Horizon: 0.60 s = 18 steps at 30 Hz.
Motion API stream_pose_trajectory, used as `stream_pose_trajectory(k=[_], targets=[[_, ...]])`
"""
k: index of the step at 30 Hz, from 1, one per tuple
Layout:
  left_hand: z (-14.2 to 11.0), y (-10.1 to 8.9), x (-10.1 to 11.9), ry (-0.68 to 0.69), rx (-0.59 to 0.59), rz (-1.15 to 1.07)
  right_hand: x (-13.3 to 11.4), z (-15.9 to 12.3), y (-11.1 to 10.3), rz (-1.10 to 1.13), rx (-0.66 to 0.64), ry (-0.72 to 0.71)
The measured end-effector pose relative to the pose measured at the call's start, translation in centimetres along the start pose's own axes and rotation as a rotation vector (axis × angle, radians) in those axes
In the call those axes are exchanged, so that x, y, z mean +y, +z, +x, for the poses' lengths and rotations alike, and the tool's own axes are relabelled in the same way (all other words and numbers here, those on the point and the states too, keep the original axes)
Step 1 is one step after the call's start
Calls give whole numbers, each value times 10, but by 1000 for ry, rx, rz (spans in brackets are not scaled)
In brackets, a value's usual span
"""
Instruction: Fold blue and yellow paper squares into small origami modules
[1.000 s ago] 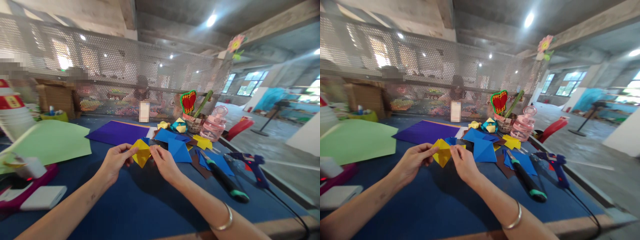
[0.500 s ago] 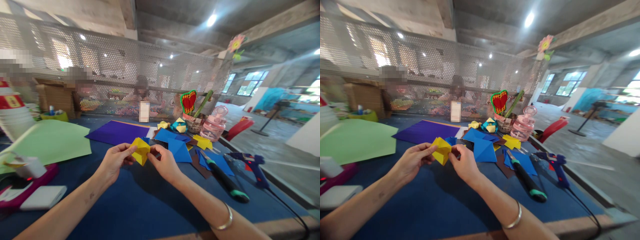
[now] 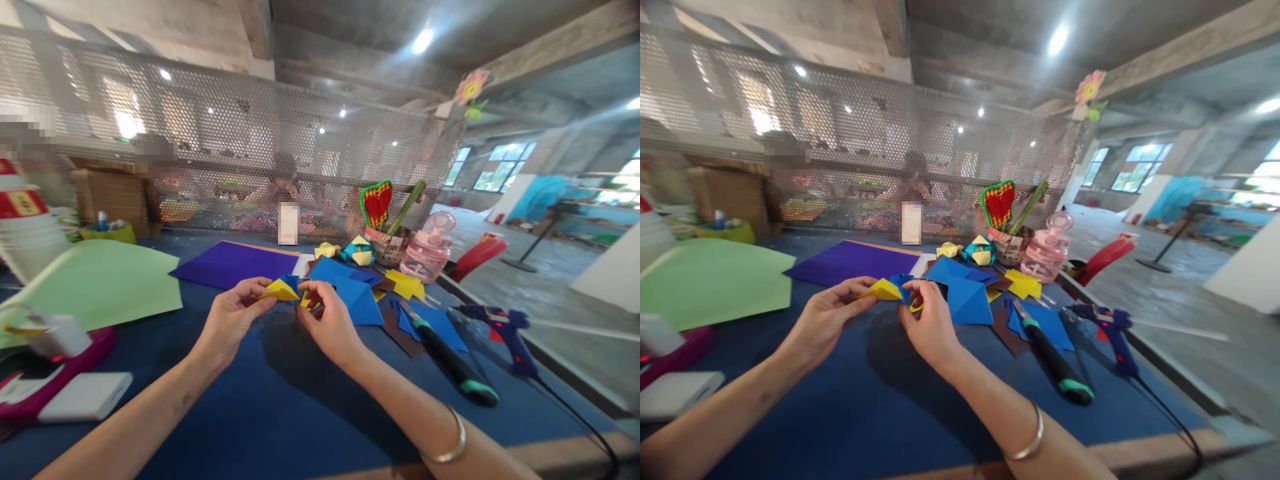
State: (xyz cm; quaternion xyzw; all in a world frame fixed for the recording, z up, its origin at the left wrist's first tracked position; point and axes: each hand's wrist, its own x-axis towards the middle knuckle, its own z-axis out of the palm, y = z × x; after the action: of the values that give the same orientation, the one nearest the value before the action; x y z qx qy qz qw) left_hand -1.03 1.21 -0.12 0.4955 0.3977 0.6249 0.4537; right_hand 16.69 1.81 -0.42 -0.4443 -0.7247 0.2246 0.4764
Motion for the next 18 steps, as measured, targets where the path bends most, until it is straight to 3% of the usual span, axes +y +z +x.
stream_pose_trajectory(k=[3,6,12,18], targets=[[-2,1,1,246,-58,228,0,1,0,93,-23,82],[-5,2,4,384,-99,383,-1,2,1,202,-61,163],[-9,4,8,457,-86,448,-3,1,2,372,-178,270],[-9,4,6,408,-115,400,-7,0,0,627,-273,329]])
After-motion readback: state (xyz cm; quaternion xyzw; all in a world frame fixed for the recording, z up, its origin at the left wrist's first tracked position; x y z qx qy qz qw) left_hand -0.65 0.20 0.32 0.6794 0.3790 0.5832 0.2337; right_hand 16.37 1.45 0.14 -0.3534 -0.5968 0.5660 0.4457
